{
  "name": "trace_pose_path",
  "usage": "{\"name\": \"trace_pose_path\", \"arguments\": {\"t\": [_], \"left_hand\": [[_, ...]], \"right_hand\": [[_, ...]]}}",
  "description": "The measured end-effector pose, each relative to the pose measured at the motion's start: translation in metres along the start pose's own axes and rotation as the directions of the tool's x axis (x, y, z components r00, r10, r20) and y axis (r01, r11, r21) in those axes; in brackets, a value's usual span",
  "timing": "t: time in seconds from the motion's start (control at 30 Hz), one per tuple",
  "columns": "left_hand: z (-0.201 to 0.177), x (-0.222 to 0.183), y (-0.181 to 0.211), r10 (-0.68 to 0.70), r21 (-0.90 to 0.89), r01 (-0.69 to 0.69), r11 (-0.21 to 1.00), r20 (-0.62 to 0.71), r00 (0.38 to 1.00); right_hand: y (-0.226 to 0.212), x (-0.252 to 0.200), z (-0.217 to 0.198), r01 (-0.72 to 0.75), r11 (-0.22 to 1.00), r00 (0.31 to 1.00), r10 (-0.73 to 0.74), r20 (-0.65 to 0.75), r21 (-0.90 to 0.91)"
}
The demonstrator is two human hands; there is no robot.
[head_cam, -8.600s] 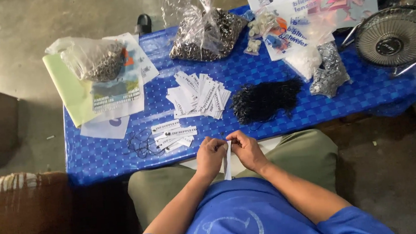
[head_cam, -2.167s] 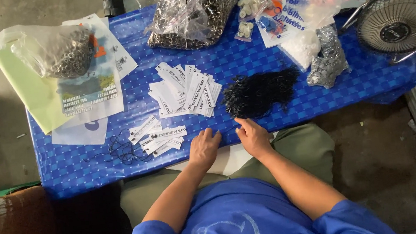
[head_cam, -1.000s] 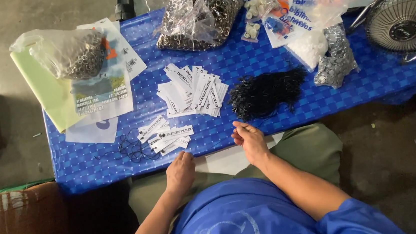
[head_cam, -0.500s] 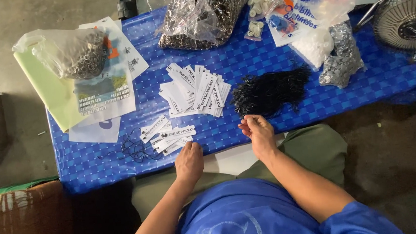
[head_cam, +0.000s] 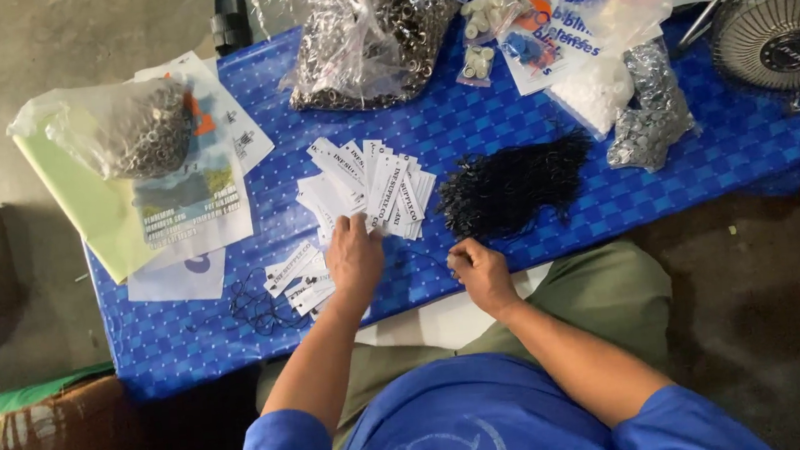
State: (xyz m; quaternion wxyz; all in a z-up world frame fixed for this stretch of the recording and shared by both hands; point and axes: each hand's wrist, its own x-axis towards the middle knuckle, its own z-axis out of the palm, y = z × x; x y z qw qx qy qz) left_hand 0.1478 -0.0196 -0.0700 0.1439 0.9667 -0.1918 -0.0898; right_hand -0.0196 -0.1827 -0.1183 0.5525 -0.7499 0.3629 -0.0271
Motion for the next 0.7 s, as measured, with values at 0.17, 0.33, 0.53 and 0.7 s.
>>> {"name": "trace_pose_path", "arguments": {"t": [0.17, 0.33, 0.53, 0.7], "left_hand": [[-0.001, 0.037, 0.011, -0.080, 0.063, 0.072, 0.995, 0.134, 0.988], [0.004, 0.054, 0.019, -0.093, 0.101, 0.076, 0.992, 0.172, 0.981], [0.011, 0.054, 0.016, -0.140, -0.065, 0.160, 0.985, 0.243, 0.960], [0.008, 0.049, 0.011, -0.083, -0.112, 0.094, 0.989, 0.096, 0.992]], "right_hand": [[-0.016, -0.004, -0.010, 0.020, 0.996, 0.998, -0.025, 0.057, 0.084], [-0.016, -0.002, -0.010, -0.005, 0.990, 0.997, -0.006, 0.082, 0.143], [-0.012, 0.000, -0.008, -0.038, 0.995, 0.993, 0.027, 0.117, 0.093], [-0.014, -0.001, -0.009, -0.044, 0.998, 0.991, 0.040, 0.131, 0.033]]}}
